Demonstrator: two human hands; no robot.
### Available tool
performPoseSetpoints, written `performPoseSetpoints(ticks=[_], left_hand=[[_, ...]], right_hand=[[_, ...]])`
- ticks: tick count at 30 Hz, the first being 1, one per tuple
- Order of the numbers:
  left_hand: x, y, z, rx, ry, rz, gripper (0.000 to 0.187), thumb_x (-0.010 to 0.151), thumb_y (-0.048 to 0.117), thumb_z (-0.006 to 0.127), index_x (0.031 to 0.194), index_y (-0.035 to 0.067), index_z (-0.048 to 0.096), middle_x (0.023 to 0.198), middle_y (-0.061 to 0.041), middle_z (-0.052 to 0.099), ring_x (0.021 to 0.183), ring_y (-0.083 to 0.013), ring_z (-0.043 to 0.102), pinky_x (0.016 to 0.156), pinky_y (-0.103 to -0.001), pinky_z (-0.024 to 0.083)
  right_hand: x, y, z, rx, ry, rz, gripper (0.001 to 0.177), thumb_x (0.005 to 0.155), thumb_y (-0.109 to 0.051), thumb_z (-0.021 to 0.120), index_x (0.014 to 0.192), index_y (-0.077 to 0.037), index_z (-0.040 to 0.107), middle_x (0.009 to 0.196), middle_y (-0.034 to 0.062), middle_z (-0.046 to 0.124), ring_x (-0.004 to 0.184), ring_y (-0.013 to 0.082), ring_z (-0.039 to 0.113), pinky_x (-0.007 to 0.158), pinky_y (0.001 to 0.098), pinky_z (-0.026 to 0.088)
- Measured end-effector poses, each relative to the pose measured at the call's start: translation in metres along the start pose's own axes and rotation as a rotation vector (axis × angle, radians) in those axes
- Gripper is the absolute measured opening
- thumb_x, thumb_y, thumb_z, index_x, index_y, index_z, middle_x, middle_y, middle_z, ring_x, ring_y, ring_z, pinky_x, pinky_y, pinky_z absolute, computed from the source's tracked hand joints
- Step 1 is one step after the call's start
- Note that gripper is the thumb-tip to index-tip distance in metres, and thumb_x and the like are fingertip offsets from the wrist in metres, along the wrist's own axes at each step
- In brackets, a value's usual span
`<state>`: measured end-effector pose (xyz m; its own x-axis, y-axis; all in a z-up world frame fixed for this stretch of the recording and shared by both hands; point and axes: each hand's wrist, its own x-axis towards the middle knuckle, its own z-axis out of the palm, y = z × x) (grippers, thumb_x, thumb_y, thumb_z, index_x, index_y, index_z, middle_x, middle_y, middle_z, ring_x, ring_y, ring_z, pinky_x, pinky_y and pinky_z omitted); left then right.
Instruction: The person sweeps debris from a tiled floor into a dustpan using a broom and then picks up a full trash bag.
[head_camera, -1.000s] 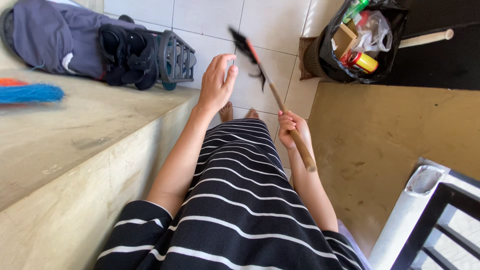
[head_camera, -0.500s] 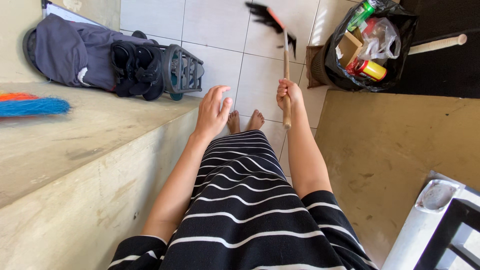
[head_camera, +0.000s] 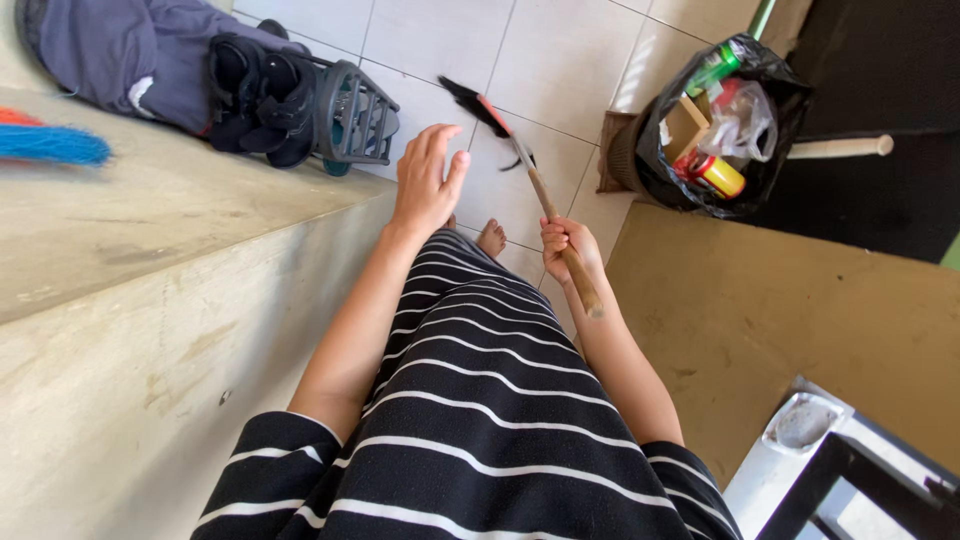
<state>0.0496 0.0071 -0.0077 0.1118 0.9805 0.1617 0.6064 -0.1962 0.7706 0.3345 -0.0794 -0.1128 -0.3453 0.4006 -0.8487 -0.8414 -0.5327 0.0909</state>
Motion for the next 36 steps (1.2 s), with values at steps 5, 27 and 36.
performPoseSetpoints(ticks=[5, 27, 36], left_hand=[[-0.001, 0.003, -0.01, -0.006, 0.028, -0.063, 0.046, 0.11, 0.044, 0.049, 0.133, 0.006, 0.06, 0.137, -0.016, 0.061, 0.126, -0.0381, 0.056, 0.106, -0.049, 0.044], [0.129, -0.081, -0.087, -0.018, 0.261, -0.138, 0.044, 0.113, 0.039, 0.047, 0.135, 0.002, 0.058, 0.135, -0.019, 0.061, 0.126, -0.0395, 0.057, 0.108, -0.048, 0.043], [0.121, -0.086, -0.091, -0.028, 0.278, -0.184, 0.045, 0.112, 0.042, 0.046, 0.132, 0.004, 0.059, 0.134, -0.017, 0.062, 0.125, -0.0381, 0.058, 0.108, -0.048, 0.043]], right_hand=[[0.079, -0.034, 0.011, -0.147, 0.016, -0.015, 0.011, 0.104, -0.01, 0.054, 0.1, 0.0, 0.053, 0.067, -0.0037, 0.048, 0.047, 0.0029, 0.041, 0.038, 0.0145, 0.038], [0.148, 0.008, 0.265, 0.031, -0.074, 0.259, 0.016, 0.105, -0.009, 0.051, 0.108, 0.006, 0.049, 0.068, -0.0031, 0.049, 0.048, 0.0032, 0.045, 0.041, 0.0146, 0.044], [0.21, -0.048, 0.258, -0.011, -0.015, 0.004, 0.017, 0.104, -0.006, 0.049, 0.107, 0.01, 0.046, 0.067, -0.0024, 0.049, 0.047, 0.0037, 0.048, 0.041, 0.0132, 0.046]])
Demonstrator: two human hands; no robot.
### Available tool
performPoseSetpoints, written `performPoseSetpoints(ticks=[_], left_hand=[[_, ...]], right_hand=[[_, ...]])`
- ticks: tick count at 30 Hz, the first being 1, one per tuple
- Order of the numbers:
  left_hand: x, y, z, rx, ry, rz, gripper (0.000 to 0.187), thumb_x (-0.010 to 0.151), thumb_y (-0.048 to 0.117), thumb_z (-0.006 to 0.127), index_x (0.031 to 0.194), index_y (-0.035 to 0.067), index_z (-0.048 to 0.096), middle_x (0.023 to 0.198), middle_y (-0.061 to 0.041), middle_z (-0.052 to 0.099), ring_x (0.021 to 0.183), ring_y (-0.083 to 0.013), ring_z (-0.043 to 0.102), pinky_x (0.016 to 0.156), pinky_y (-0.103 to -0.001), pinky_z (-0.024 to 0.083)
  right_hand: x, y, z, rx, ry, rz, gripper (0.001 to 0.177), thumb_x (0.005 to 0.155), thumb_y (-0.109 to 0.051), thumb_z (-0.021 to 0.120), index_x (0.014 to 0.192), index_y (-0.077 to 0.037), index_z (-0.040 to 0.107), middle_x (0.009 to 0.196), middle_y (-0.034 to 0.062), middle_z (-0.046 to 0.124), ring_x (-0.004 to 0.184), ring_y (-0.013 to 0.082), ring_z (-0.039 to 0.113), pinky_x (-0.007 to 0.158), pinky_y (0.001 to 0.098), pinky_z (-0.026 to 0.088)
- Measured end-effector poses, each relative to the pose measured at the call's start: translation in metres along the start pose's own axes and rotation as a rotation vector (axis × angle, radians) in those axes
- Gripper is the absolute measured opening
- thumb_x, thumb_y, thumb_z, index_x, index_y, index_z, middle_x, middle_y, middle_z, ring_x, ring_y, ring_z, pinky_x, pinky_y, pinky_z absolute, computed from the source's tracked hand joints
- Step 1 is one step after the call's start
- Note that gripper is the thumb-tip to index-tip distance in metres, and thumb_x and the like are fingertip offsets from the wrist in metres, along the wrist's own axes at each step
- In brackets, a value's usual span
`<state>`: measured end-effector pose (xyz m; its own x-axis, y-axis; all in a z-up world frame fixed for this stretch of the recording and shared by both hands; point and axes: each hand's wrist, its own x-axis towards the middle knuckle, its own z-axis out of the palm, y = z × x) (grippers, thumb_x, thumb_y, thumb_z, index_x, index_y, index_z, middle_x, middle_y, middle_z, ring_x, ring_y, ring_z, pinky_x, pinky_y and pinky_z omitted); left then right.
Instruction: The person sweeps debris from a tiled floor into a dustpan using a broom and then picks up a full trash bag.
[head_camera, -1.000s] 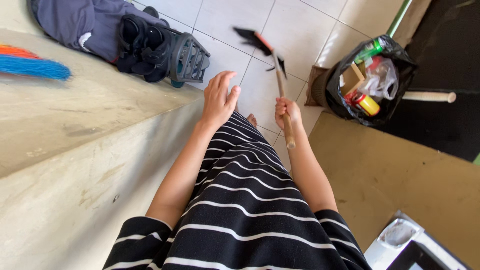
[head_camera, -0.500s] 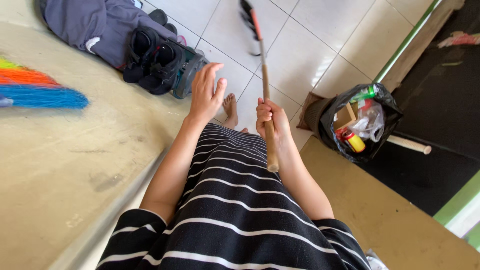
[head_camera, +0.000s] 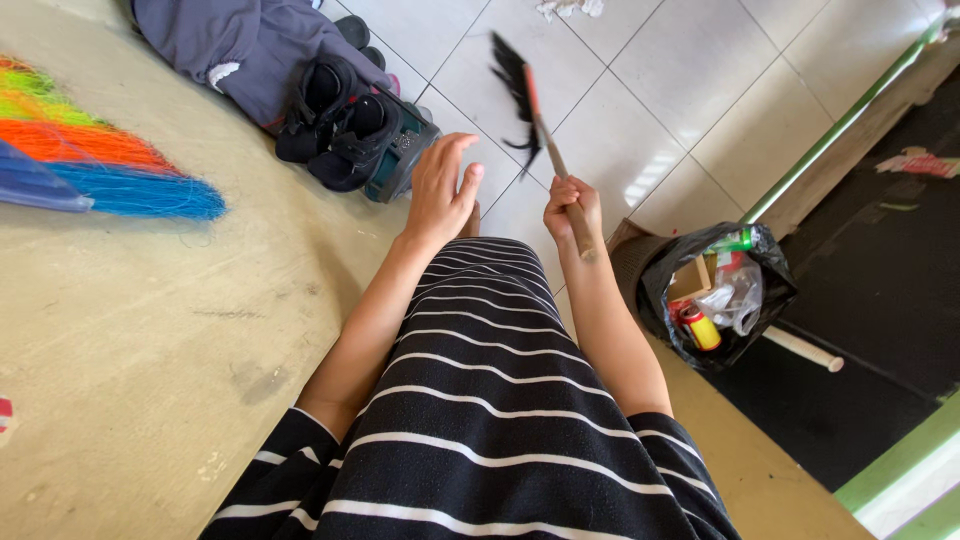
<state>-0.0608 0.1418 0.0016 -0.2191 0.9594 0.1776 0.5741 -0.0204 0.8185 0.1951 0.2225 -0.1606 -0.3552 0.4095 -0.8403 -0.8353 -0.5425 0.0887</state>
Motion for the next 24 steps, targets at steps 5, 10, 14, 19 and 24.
performPoseSetpoints(ticks=[5, 10, 14, 19, 24], left_hand=[[0.001, -0.004, -0.002, 0.006, 0.063, -0.008, 0.044, 0.112, 0.042, 0.048, 0.132, 0.005, 0.059, 0.134, -0.017, 0.062, 0.125, -0.0379, 0.058, 0.108, -0.048, 0.043], [0.003, -0.002, -0.013, 0.027, 0.132, -0.061, 0.042, 0.111, 0.04, 0.05, 0.133, 0.005, 0.059, 0.135, -0.017, 0.061, 0.123, -0.0379, 0.057, 0.105, -0.048, 0.044], [0.004, -0.002, -0.026, 0.06, 0.22, -0.094, 0.04, 0.11, 0.038, 0.051, 0.134, 0.006, 0.058, 0.136, -0.015, 0.061, 0.124, -0.0373, 0.057, 0.106, -0.048, 0.044], [-0.008, -0.001, -0.05, 0.119, 0.349, -0.184, 0.041, 0.111, 0.039, 0.049, 0.135, 0.007, 0.058, 0.138, -0.015, 0.061, 0.126, -0.0371, 0.057, 0.107, -0.048, 0.044], [-0.027, 0.0, -0.073, 0.18, 0.497, -0.313, 0.047, 0.113, 0.042, 0.044, 0.138, 0.005, 0.057, 0.141, -0.018, 0.059, 0.13, -0.039, 0.054, 0.111, -0.049, 0.041]], right_hand=[[-0.039, 0.021, 0.042, -0.095, 0.009, 0.117, 0.015, 0.103, -0.012, 0.052, 0.103, 0.003, 0.05, 0.065, -0.0026, 0.048, 0.046, 0.0048, 0.048, 0.04, 0.0154, 0.047], [-0.081, 0.041, 0.094, -0.06, -0.069, 0.28, 0.017, 0.105, -0.013, 0.055, 0.097, 0.001, 0.049, 0.065, -0.0031, 0.05, 0.051, 0.0053, 0.053, 0.047, 0.0149, 0.051], [-0.061, 0.057, 0.125, -0.057, -0.098, 0.363, 0.016, 0.105, -0.011, 0.053, 0.097, 0.002, 0.049, 0.065, -0.0033, 0.051, 0.053, 0.0054, 0.054, 0.05, 0.0157, 0.054], [0.004, 0.106, 0.172, -0.502, -0.277, 0.214, 0.015, 0.106, -0.011, 0.053, 0.093, -0.005, 0.05, 0.072, -0.0005, 0.055, 0.059, 0.0064, 0.055, 0.054, 0.016, 0.051], [0.068, 0.141, 0.219, -0.845, -0.109, 0.247, 0.024, 0.105, -0.029, 0.05, 0.096, -0.007, 0.052, 0.074, 0.002, 0.058, 0.062, 0.0118, 0.057, 0.056, 0.0241, 0.053]])
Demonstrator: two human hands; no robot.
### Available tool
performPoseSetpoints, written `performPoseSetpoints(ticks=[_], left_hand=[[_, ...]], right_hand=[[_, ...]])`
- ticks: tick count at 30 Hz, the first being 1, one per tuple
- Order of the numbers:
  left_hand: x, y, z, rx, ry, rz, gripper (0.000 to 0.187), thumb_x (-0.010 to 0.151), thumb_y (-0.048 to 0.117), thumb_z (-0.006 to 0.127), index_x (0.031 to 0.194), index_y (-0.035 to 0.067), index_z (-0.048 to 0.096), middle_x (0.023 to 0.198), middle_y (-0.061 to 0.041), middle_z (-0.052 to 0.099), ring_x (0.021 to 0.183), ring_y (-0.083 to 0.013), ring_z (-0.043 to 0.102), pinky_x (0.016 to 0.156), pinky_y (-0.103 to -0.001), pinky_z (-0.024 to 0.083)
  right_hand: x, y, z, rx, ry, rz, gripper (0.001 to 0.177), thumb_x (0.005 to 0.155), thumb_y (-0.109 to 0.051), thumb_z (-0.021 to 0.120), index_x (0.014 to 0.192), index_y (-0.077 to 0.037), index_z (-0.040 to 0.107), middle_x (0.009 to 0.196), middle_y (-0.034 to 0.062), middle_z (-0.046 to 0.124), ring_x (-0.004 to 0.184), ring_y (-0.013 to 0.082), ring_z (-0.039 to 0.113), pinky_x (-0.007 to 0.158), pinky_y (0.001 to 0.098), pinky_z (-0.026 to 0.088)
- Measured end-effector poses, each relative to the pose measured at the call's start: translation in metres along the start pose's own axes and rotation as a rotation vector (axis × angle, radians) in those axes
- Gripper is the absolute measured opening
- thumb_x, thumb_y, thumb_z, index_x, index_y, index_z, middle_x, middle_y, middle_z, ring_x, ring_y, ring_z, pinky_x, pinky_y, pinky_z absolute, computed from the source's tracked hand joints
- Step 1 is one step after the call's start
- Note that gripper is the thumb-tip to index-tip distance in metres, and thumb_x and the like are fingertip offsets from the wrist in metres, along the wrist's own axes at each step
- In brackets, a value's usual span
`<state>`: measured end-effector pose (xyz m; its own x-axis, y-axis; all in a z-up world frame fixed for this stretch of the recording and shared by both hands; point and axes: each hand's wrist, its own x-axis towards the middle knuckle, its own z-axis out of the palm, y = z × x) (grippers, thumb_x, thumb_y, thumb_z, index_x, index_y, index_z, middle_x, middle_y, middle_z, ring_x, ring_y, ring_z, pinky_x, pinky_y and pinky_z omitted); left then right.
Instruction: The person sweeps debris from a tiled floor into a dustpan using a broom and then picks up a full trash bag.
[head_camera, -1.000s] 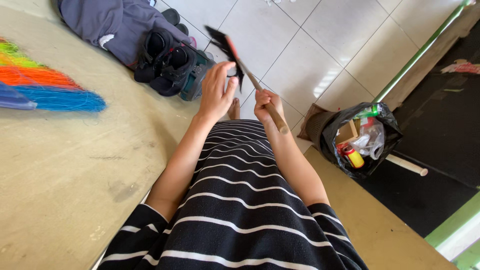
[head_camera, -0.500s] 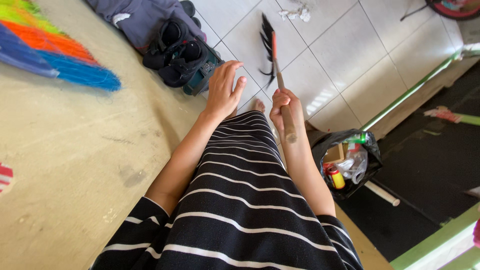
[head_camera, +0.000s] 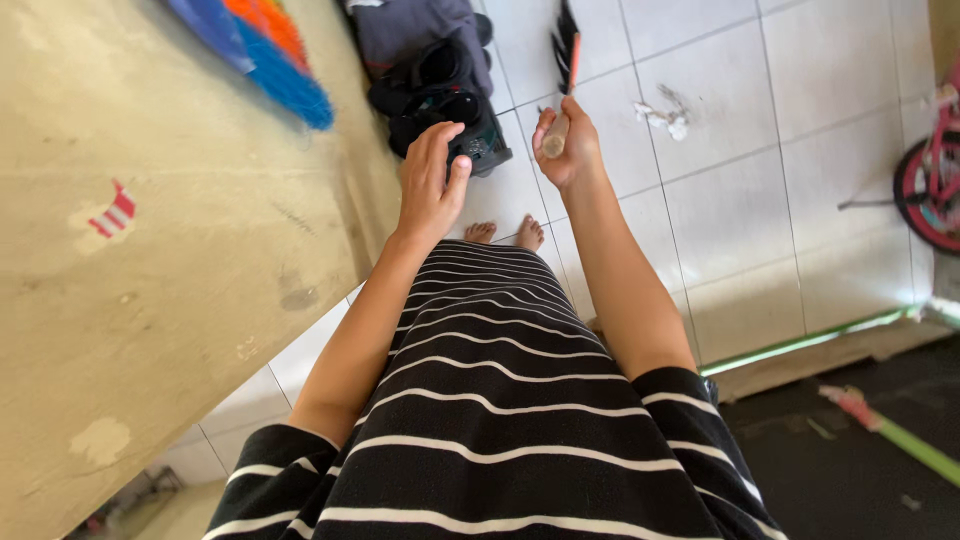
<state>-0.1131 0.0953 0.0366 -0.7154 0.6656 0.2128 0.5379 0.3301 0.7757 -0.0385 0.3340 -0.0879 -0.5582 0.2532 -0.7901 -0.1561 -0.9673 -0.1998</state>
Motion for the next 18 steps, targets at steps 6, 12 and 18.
performPoseSetpoints(ticks=[6, 12, 18], left_hand=[[-0.019, -0.006, -0.02, -0.021, 0.102, -0.154, 0.052, 0.112, 0.046, 0.041, 0.138, 0.004, 0.056, 0.142, -0.019, 0.058, 0.134, -0.0381, 0.054, 0.115, -0.048, 0.041], [-0.039, -0.011, -0.015, -0.014, 0.132, -0.257, 0.06, 0.113, 0.05, 0.037, 0.146, 0.0, 0.047, 0.147, -0.021, 0.054, 0.137, -0.0389, 0.052, 0.117, -0.048, 0.04], [-0.052, -0.007, -0.014, 0.062, 0.199, -0.219, 0.074, 0.116, 0.053, 0.036, 0.16, -0.005, 0.025, 0.164, -0.028, 0.031, 0.152, -0.0451, 0.035, 0.126, -0.052, 0.028]], right_hand=[[0.085, 0.058, -0.007, -0.348, -0.062, 0.078, 0.024, 0.101, -0.029, 0.052, 0.09, -0.008, 0.053, 0.075, 0.0044, 0.06, 0.065, 0.0187, 0.057, 0.058, 0.0341, 0.052], [0.088, 0.118, 0.005, -0.404, -0.004, 0.186, 0.022, 0.1, -0.027, 0.066, 0.092, -0.008, 0.06, 0.083, 0.0037, 0.064, 0.075, 0.0162, 0.063, 0.067, 0.0289, 0.055], [0.074, 0.136, 0.009, -0.44, 0.012, 0.249, 0.017, 0.097, -0.025, 0.066, 0.099, -0.008, 0.063, 0.091, 0.0041, 0.067, 0.087, 0.0168, 0.068, 0.082, 0.0303, 0.06]])
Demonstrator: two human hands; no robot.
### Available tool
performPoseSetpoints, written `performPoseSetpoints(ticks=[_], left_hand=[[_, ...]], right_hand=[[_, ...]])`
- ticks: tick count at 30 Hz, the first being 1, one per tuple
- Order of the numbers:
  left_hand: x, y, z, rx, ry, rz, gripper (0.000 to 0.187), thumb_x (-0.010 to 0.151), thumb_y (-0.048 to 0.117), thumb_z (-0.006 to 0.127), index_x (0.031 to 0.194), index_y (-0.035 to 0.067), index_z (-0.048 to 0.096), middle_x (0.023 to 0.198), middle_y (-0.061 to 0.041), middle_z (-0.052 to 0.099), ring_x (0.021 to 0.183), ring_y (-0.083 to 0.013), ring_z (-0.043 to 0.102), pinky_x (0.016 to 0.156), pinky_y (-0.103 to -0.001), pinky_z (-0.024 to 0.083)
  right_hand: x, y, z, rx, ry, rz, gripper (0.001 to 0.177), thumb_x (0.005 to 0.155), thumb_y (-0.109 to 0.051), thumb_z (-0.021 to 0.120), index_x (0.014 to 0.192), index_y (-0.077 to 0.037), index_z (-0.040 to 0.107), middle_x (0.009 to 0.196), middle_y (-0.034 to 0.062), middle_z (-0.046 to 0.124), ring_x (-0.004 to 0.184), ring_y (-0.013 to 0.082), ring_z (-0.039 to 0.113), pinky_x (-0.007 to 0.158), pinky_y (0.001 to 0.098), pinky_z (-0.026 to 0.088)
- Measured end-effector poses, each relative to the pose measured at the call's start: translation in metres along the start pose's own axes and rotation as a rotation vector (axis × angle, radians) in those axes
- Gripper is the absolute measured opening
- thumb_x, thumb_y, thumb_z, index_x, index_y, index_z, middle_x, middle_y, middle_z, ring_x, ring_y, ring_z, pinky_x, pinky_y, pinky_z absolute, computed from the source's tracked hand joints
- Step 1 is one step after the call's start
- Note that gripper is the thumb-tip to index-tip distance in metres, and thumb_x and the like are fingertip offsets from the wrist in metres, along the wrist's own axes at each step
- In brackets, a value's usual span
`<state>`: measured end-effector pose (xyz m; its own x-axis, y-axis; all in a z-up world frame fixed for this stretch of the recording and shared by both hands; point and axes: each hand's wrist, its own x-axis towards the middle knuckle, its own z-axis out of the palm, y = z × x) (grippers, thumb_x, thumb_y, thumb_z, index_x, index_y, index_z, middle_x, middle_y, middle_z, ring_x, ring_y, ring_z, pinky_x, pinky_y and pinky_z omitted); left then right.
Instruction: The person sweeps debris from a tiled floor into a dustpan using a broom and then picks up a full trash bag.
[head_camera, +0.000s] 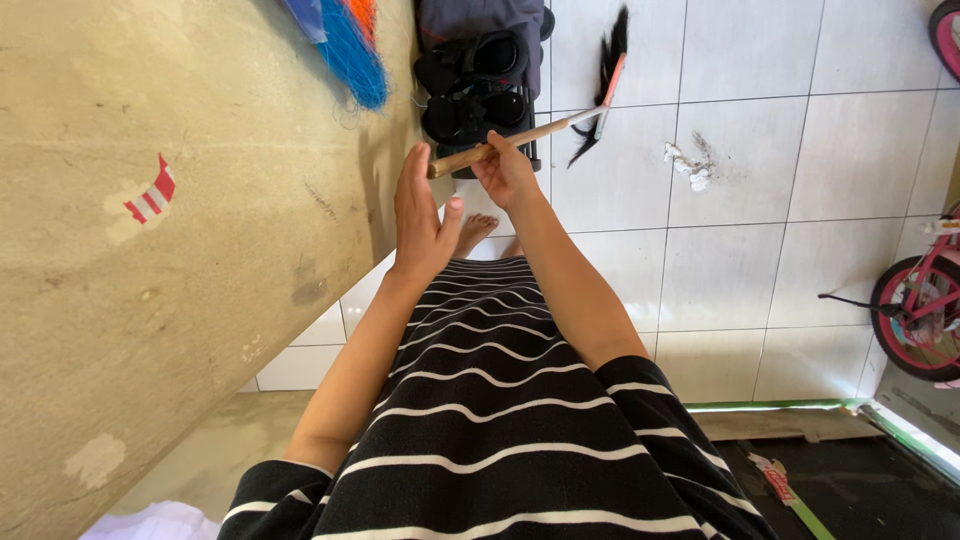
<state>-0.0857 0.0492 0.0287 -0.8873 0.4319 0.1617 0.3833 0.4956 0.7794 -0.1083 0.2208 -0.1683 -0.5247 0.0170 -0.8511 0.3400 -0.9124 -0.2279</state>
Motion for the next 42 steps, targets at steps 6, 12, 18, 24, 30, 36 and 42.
performPoseSetpoints(ticks=[6, 12, 18, 24, 30, 36, 42], left_hand=[[0.007, 0.008, -0.011, 0.115, -0.077, 0.044, 0.071, 0.112, 0.055, 0.034, 0.158, 0.001, 0.034, 0.164, -0.024, 0.034, 0.153, -0.0396, 0.035, 0.126, -0.054, 0.023], [0.013, 0.006, -0.013, 0.153, -0.115, 0.09, 0.07, 0.111, 0.054, 0.036, 0.158, 0.002, 0.036, 0.163, -0.023, 0.036, 0.15, -0.0396, 0.037, 0.124, -0.053, 0.025], [0.014, -0.002, -0.008, 0.129, -0.16, 0.146, 0.067, 0.111, 0.051, 0.041, 0.157, 0.003, 0.038, 0.161, -0.023, 0.04, 0.148, -0.0399, 0.04, 0.123, -0.055, 0.028], [0.017, -0.009, 0.014, 0.072, -0.254, 0.262, 0.065, 0.11, 0.048, 0.045, 0.155, 0.001, 0.038, 0.159, -0.024, 0.041, 0.146, -0.041, 0.04, 0.122, -0.053, 0.029], [0.017, -0.007, 0.047, 0.025, -0.38, 0.399, 0.061, 0.107, 0.039, 0.054, 0.153, 0.001, 0.039, 0.156, -0.024, 0.043, 0.143, -0.0423, 0.04, 0.12, -0.054, 0.029], [0.008, 0.006, 0.081, 0.007, -0.519, 0.488, 0.059, 0.106, 0.038, 0.058, 0.15, 0.002, 0.043, 0.153, -0.023, 0.045, 0.141, -0.0404, 0.042, 0.116, -0.054, 0.031], [-0.018, 0.026, 0.116, -0.028, -0.674, 0.595, 0.058, 0.106, 0.037, 0.059, 0.15, 0.002, 0.044, 0.153, -0.023, 0.045, 0.14, -0.0406, 0.043, 0.116, -0.054, 0.032]], right_hand=[[-0.001, 0.029, 0.0, -0.03, -0.04, 0.008, 0.022, 0.098, -0.024, 0.067, 0.105, -0.003, 0.063, 0.098, 0.0094, 0.067, 0.096, 0.022, 0.068, 0.093, 0.0369, 0.058], [-0.021, 0.037, 0.009, -0.125, -0.116, 0.047, 0.038, 0.099, -0.024, 0.058, 0.124, 0.005, 0.06, 0.122, 0.0185, 0.065, 0.117, 0.0279, 0.063, 0.103, 0.0388, 0.054], [-0.025, 0.044, -0.008, -0.061, -0.061, -0.049, 0.052, 0.102, -0.021, 0.05, 0.144, 0.008, 0.042, 0.139, 0.0248, 0.055, 0.131, 0.0346, 0.057, 0.106, 0.0444, 0.053], [-0.056, 0.038, -0.04, -0.123, 0.118, -0.265, 0.059, 0.096, -0.022, 0.055, 0.147, 0.0, 0.038, 0.142, 0.0207, 0.056, 0.13, 0.0322, 0.058, 0.102, 0.0423, 0.052], [-0.098, 0.036, -0.075, -0.116, 0.336, -0.471, 0.062, 0.093, -0.024, 0.06, 0.148, -0.003, 0.042, 0.141, 0.0151, 0.056, 0.13, 0.0275, 0.057, 0.103, 0.0423, 0.051], [-0.134, 0.048, -0.118, -0.088, 0.555, -0.617, 0.059, 0.093, -0.026, 0.059, 0.147, -0.006, 0.045, 0.142, 0.0116, 0.057, 0.126, 0.0231, 0.054, 0.101, 0.0406, 0.046], [-0.172, 0.074, -0.163, 0.06, 0.705, -0.694, 0.056, 0.094, -0.027, 0.057, 0.145, -0.007, 0.046, 0.143, 0.0101, 0.058, 0.127, 0.0219, 0.055, 0.1, 0.0402, 0.046]])
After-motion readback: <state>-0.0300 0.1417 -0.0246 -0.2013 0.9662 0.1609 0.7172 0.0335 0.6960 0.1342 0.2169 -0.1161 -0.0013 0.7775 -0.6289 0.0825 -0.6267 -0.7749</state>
